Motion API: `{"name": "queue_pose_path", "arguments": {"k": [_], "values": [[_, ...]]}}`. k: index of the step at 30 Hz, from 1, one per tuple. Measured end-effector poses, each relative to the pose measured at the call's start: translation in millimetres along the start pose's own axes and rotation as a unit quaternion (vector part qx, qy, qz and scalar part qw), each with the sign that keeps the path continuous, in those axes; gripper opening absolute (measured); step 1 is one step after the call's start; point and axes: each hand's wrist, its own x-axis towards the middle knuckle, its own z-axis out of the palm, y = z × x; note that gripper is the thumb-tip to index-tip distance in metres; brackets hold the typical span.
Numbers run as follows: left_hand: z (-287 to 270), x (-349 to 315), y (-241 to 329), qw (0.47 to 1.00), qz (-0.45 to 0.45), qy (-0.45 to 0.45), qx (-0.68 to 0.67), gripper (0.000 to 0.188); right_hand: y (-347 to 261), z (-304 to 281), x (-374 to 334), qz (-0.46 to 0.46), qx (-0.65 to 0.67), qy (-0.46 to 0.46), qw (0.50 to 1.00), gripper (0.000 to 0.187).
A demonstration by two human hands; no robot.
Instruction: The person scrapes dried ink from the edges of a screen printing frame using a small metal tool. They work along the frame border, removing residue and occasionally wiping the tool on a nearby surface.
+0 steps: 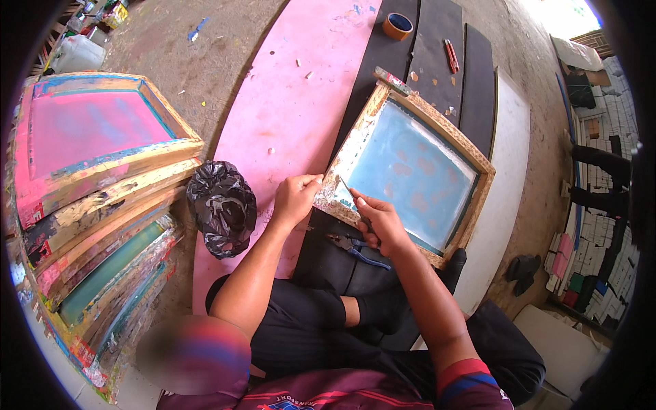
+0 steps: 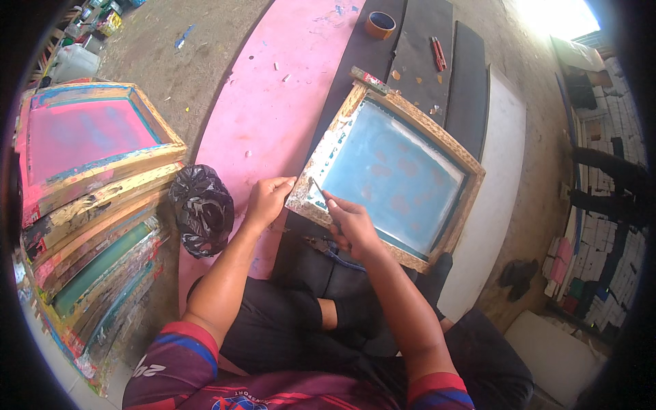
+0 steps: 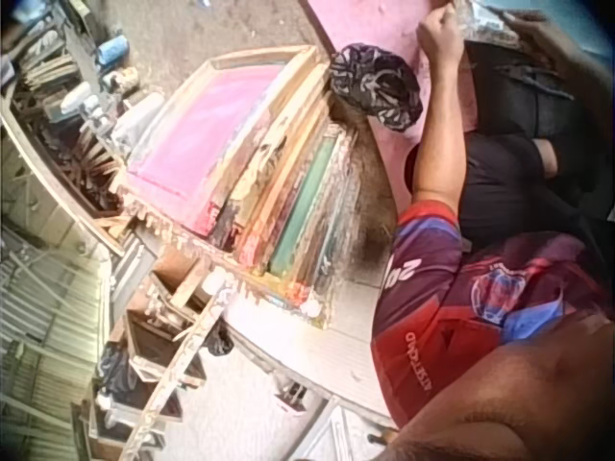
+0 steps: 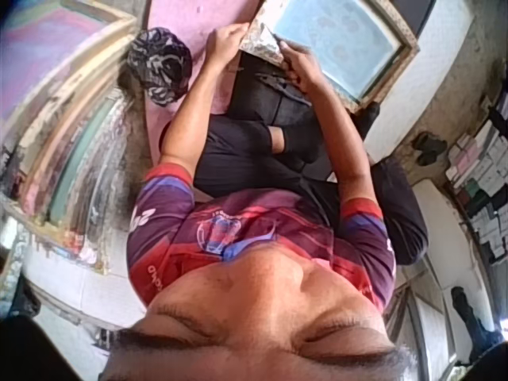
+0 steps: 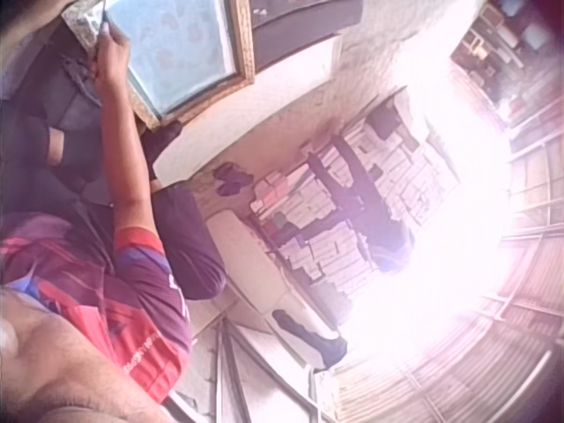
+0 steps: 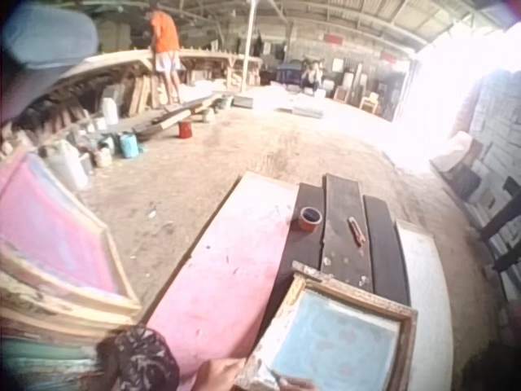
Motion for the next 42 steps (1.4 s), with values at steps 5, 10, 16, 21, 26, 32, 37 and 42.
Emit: {"name": "queue_pose_path", "arguments": {"k": [5, 10, 16, 21, 26, 32, 37, 42], "values": [[5.3, 1.5, 1.8, 1.0, 0.018, 0.017, 0.012, 0.035, -1.0, 10.0, -4.7, -0.254, -0.39, 0.184, 0.866, 0.036], [4.3, 0.0, 5.4, 0.998, 0.043, 0.015, 0.047, 0.035, -7.8, 13.2, -8.4, -0.231, -0.469, 0.179, 0.833, 0.035], [3.9, -3.8, 8.4, 0.994, 0.056, 0.005, 0.093, 0.032, -18.6, 22.6, -16.5, -0.21, -0.514, 0.182, 0.812, 0.036], [5.7, -1.2, -0.3, 0.994, 0.09, 0.006, 0.06, 0.029, -27.8, 35.6, -16.2, -0.162, -0.557, 0.159, 0.799, 0.041], [4.5, -1.4, -4.0, 0.994, 0.083, 0.015, 0.075, 0.027, -33.0, 37.3, -17.2, -0.128, -0.578, 0.129, 0.795, 0.041], [8.9, 4.3, -8.7, 0.99, 0.116, 0.029, 0.07, 0.026, -2.1, 4.4, 9.3, -0.256, -0.384, 0.114, 0.88, 0.042], [9.6, 3.2, -5.3, 0.991, 0.115, 0.028, 0.063, 0.027, -3.9, 5.7, 6.7, -0.162, -0.324, 0.107, 0.926, 0.039], [6.9, 3.3, -9.1, 0.994, 0.098, 0.023, 0.049, 0.028, 6.7, -3.5, 18.0, -0.346, -0.391, 0.119, 0.845, 0.039]]}}
